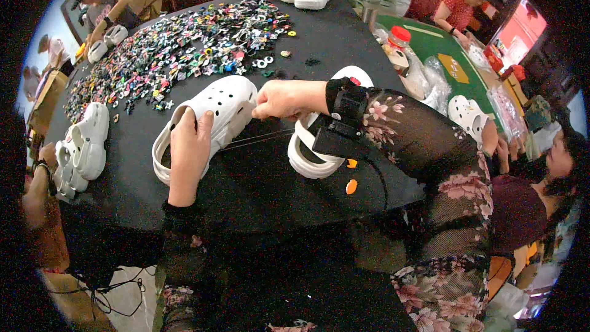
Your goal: Attaching decorative charms to rubber clogs.
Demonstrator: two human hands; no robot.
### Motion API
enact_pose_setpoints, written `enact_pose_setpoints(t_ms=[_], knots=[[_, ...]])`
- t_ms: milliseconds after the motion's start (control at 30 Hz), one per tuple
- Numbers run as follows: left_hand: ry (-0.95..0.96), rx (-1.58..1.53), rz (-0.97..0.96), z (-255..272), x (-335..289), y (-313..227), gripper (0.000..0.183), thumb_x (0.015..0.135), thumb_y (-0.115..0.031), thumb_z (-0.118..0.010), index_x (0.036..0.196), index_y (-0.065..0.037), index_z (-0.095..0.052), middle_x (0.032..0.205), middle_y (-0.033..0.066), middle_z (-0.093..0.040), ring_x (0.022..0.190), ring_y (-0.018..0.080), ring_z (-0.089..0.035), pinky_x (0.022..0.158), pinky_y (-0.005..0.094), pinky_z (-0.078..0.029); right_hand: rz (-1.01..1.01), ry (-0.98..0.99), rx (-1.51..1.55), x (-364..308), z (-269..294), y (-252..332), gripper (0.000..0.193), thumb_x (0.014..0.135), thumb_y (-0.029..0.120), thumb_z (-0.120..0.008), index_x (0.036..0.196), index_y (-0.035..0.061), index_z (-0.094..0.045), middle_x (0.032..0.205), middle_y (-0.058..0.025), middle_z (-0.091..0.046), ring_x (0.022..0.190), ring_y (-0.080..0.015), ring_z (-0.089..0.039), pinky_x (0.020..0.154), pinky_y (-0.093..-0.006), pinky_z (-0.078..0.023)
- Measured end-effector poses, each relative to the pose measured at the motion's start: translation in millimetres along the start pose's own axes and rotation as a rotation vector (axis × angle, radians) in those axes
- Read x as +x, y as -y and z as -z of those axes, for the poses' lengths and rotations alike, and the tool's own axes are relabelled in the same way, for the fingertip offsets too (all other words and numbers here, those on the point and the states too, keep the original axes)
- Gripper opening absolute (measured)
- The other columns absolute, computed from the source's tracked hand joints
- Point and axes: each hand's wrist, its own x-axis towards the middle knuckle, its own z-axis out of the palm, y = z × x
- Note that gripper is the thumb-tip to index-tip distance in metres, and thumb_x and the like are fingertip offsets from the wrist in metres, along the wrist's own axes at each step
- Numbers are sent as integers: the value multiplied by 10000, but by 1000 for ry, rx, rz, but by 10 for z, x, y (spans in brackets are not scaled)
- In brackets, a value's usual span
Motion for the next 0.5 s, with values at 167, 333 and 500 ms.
enact_pose_setpoints(t_ms=[167,333,500], knots=[[18,-68,-33,10,-18,1,293,949,-252,-551,926,37,-506,790,267,-617,775,464,-592,681,527,-434,-44,111,-98,283,-24,-126,242,868,178,-576,984,-25,-639,791,-66,-600,575,-137,-568,514,-290,-488],[21,-91,-32,9,-64,16,261,944,-227,-558,930,29,-505,780,249,-614,751,450,-588,662,525,-428,-62,129,-138,378,25,-121,273,867,102,-537,1079,-47,-623,896,-116,-648,688,-155,-624,592,-300,-545],[0,-89,-74,-16,-82,27,218,931,-178,-577,946,28,-509,744,222,-589,720,408,-579,634,492,-431,-35,117,-135,420,80,-257,349,862,33,-482,1182,-66,-580,993,-182,-665,755,-203,-653,631,-304,-573]])
